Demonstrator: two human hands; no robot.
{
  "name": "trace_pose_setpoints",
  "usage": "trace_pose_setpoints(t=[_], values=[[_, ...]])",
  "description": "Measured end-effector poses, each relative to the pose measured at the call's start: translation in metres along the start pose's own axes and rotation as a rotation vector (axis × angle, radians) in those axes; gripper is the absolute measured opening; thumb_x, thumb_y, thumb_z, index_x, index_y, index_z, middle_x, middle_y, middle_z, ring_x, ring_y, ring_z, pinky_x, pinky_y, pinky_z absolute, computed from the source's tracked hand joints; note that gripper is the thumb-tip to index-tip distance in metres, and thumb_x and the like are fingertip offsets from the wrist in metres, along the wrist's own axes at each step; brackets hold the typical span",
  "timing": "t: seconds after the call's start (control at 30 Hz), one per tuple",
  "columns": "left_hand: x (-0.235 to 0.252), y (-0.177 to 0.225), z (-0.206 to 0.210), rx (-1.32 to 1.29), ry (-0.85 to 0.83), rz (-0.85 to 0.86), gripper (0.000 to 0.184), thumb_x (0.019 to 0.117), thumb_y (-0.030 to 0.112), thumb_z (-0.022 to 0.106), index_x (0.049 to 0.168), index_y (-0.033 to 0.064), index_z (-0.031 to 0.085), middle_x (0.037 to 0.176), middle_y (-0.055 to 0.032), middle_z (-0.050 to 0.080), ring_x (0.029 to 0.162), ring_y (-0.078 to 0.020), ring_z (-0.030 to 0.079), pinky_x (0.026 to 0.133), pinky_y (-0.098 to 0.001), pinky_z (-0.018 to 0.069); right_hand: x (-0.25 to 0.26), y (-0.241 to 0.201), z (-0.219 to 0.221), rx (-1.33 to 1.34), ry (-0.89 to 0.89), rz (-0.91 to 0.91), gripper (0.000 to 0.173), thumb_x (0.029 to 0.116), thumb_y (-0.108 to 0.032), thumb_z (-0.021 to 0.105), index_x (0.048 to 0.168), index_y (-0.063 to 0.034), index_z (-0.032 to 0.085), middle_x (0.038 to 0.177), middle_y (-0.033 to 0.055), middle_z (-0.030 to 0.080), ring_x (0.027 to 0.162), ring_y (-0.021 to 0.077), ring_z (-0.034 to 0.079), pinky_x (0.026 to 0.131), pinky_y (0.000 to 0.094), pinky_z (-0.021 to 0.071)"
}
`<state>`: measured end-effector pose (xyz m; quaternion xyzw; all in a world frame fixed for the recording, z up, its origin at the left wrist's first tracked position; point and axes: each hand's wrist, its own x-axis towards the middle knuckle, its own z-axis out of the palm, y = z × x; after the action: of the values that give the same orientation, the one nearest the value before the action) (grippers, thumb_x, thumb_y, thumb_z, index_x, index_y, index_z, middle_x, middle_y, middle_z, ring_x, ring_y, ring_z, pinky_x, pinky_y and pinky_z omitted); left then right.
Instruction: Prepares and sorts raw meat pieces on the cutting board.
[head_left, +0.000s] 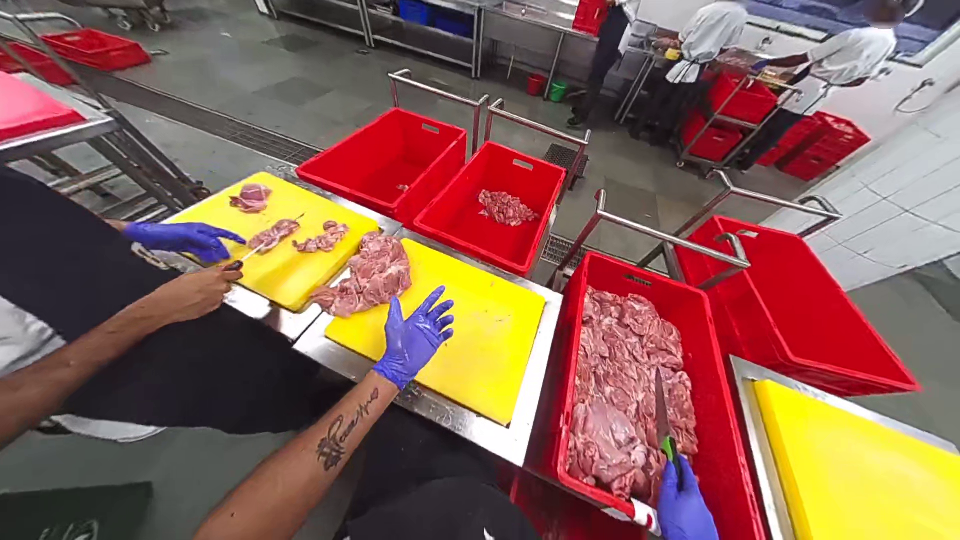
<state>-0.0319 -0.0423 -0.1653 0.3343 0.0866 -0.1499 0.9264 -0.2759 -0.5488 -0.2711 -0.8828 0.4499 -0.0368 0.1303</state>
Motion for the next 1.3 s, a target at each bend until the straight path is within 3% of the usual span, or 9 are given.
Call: trace_pose_setpoints(t=[0.2,0.27,0.3,0.33,0.37,0.43,1.0,1.1,1.3], values=[[0.004,-0.002,-0.008,0.038,0.054,-0.03,0.11,0.0868,0.084,-0.013,0.15,0.0205,0.051,0.124,-0.0119,0.07,0.093,-0.0241,0.071,0.074,-0.0395,0.0583,0.001,-0.002,-0.001,-0.003,0.014,0.002,0.05,0.1058,-0.049,0.039,0.147,-0.0281,0.057,0.109,0.0187,0.075,0.098,0.0419,0.072,0.081,0.0673,0.0527],[0.006,-0.008,-0.016,0.332,0.079,0.075,0.096,0.0994,0.067,-0.011,0.147,0.0123,0.053,0.117,-0.0123,0.072,0.092,-0.0219,0.072,0.075,-0.0371,0.059,0.001,-0.002,0.0,-0.001,0.019,-0.009,0.049,0.1062,-0.049,0.04,0.146,-0.0274,0.058,0.108,0.0184,0.075,0.097,0.0417,0.072,0.081,0.0672,0.0529],[0.006,-0.016,-0.026,0.65,0.053,0.226,0.08,0.1081,0.047,-0.003,0.143,0.0038,0.054,0.115,-0.0109,0.073,0.094,-0.0184,0.072,0.079,-0.0339,0.0594,0.001,-0.001,0.0,-0.006,0.019,-0.005,0.049,0.1063,-0.049,0.039,0.146,-0.0279,0.058,0.107,0.0181,0.075,0.097,0.0415,0.072,0.08,0.0669,0.0529],[0.006,-0.022,-0.038,1.033,0.003,0.429,0.058,0.1097,0.031,0.02,0.135,0.0,0.062,0.114,-0.0073,0.075,0.099,-0.0148,0.072,0.086,-0.0322,0.0598,0.001,-0.002,0.001,-0.007,0.02,0.002,0.048,0.1063,-0.049,0.04,0.146,-0.0287,0.059,0.107,0.0182,0.076,0.097,0.0414,0.072,0.08,0.0667,0.0531],[0.007,-0.026,-0.049,1.372,-0.057,0.613,0.041,0.1042,0.028,0.044,0.125,0.0048,0.071,0.113,-0.0037,0.076,0.105,-0.0142,0.071,0.095,-0.0354,0.0582,0.002,-0.002,0.002,-0.007,0.023,0.008,0.048,0.1064,-0.048,0.04,0.146,-0.0288,0.059,0.107,0.0185,0.075,0.097,0.0418,0.072,0.079,0.0666,0.053],[0.008,-0.04,-0.062,1.728,-0.176,0.816,0.03,0.0971,0.04,0.061,0.111,0.0199,0.079,0.11,0.0003,0.077,0.106,-0.0177,0.071,0.098,-0.0444,0.0556,0.004,-0.003,0.004,-0.022,0.041,0.017,0.047,0.1061,-0.048,0.041,0.145,-0.0303,0.059,0.105,0.0184,0.076,0.094,0.0417,0.073,0.077,0.0662,0.0535],[0.019,-0.069,-0.076,1.898,-0.315,0.786,0.033,0.0973,0.04,0.053,0.113,0.0228,0.077,0.114,0.0028,0.075,0.112,-0.0181,0.068,0.098,-0.0435,0.0528,0.002,-0.011,0.0,-0.021,0.118,0.102,0.041,0.1049,-0.049,0.045,0.139,-0.0354,0.063,0.094,0.0154,0.076,0.084,0.0388,0.073,0.068,0.0629,0.0543],[0.032,-0.057,-0.043,1.938,-0.633,0.702,0.036,0.0996,0.042,0.055,0.125,0.0233,0.073,0.122,-0.0004,0.073,0.119,-0.0199,0.066,0.103,-0.0454,0.0516,-0.002,-0.011,-0.006,-0.004,0.095,0.094,0.042,0.1054,-0.049,0.043,0.139,-0.0331,0.063,0.096,0.018,0.076,0.086,0.0418,0.072,0.071,0.066,0.0532],[0.067,-0.027,0.112,1.703,-1.846,0.973,0.054,0.0941,0.047,0.069,0.141,0.02,0.064,0.15,-0.0087,0.058,0.144,-0.0299,0.049,0.122,-0.0508,0.0343,0.005,-0.011,-0.002,-0.025,0.108,0.059,0.043,0.1047,-0.05,0.044,0.139,-0.034,0.064,0.094,0.0161,0.076,0.083,0.0401,0.073,0.068,0.0644,0.0542]])
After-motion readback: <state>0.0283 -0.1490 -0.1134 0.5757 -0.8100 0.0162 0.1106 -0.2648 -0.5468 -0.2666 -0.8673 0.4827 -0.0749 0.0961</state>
